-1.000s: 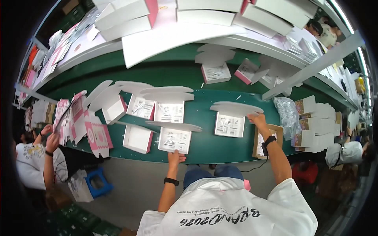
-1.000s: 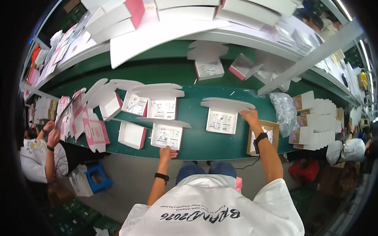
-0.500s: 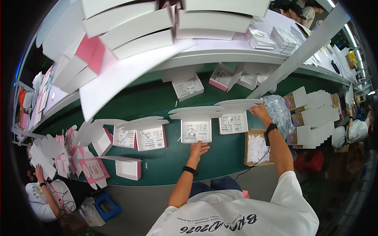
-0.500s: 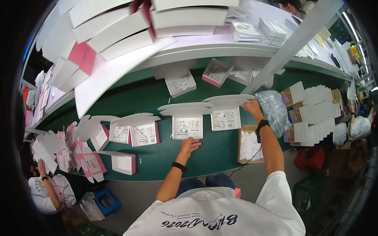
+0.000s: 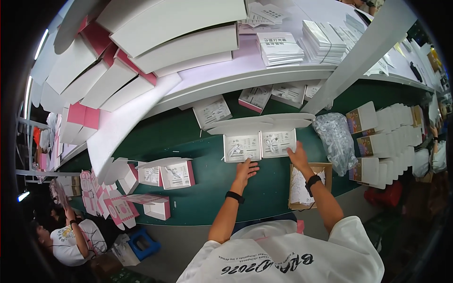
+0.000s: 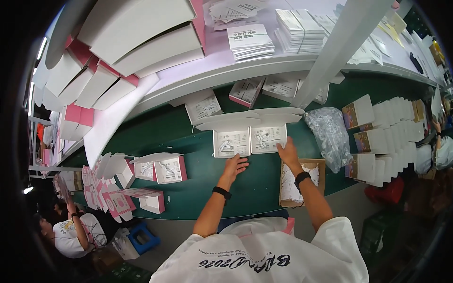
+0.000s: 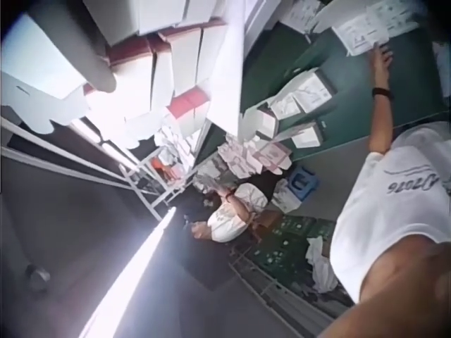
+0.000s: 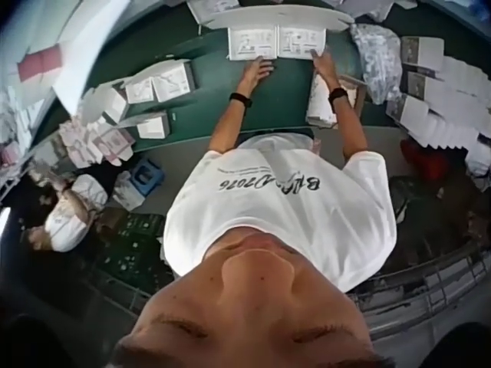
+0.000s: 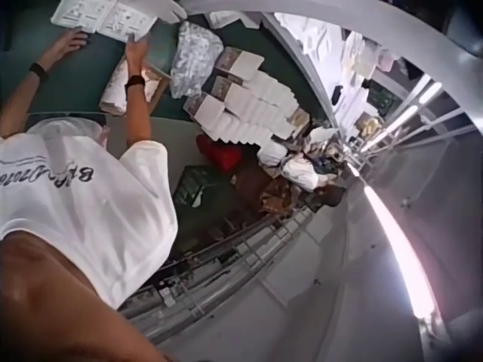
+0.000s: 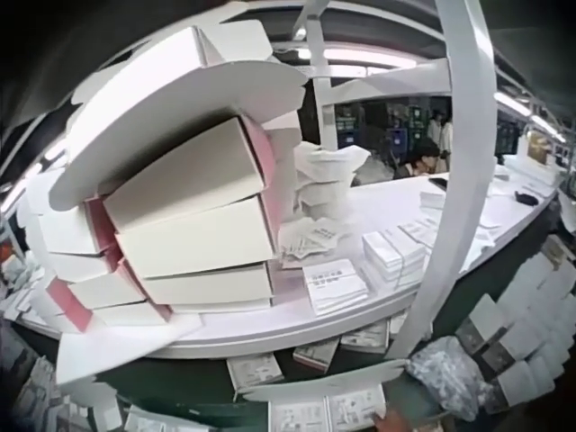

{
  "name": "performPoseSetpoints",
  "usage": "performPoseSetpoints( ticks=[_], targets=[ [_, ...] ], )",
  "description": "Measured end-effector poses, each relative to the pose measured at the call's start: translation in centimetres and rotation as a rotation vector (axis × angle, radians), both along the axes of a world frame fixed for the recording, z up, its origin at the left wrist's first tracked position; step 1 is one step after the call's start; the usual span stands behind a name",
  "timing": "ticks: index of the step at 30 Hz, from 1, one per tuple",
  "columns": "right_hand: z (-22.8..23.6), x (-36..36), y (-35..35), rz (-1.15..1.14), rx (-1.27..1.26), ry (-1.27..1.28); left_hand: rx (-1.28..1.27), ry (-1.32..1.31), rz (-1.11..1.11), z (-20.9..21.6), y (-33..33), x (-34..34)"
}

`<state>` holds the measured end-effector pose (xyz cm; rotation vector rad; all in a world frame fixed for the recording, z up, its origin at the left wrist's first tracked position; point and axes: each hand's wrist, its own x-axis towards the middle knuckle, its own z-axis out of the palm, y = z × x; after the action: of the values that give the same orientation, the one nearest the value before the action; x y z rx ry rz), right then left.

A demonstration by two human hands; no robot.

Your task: The person picks up a stack of instruction sheets and places them into open boxes before adding white cables from a container. They continue the process by placing more instruction sheets and cables into a new set of boxes.

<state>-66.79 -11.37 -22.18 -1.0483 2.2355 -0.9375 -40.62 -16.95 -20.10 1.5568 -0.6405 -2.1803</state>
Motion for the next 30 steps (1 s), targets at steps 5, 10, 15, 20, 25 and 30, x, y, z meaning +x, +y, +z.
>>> performPoseSetpoints(
  ticks=[5,10,15,20,25,30],
  targets=[
    [-0.4,-0.6,-0.4,0.124,0.104,0.123,-0.036,0.027,-0.082,1.8,1.5,4.0],
    [-2.8,-2.2,1.5,0.041,-0.278,0.438,-0.078,-0.026,0.102,4.5,5.3,13.6],
    [5.5,9.8,0.1,0.183,-0.313,0.044,-0.070,-0.178,0.611,4.4,12.9,28.0],
    [5.2,28.2,-2.9,0.496,0.040,-0.509,-0.010,-0.454,0.917,2.2,15.7,39.1],
    [3.7,41.7,-6.6,0.644,0.398,-0.003,0.006,-0.592,0.779,2.0,11.7,45.6],
    [2.6,42.7,-5.9,0.575,0.418,0.065,-0.100,-0.558,0.361,-2.3,11.2,50.7]
  ],
)
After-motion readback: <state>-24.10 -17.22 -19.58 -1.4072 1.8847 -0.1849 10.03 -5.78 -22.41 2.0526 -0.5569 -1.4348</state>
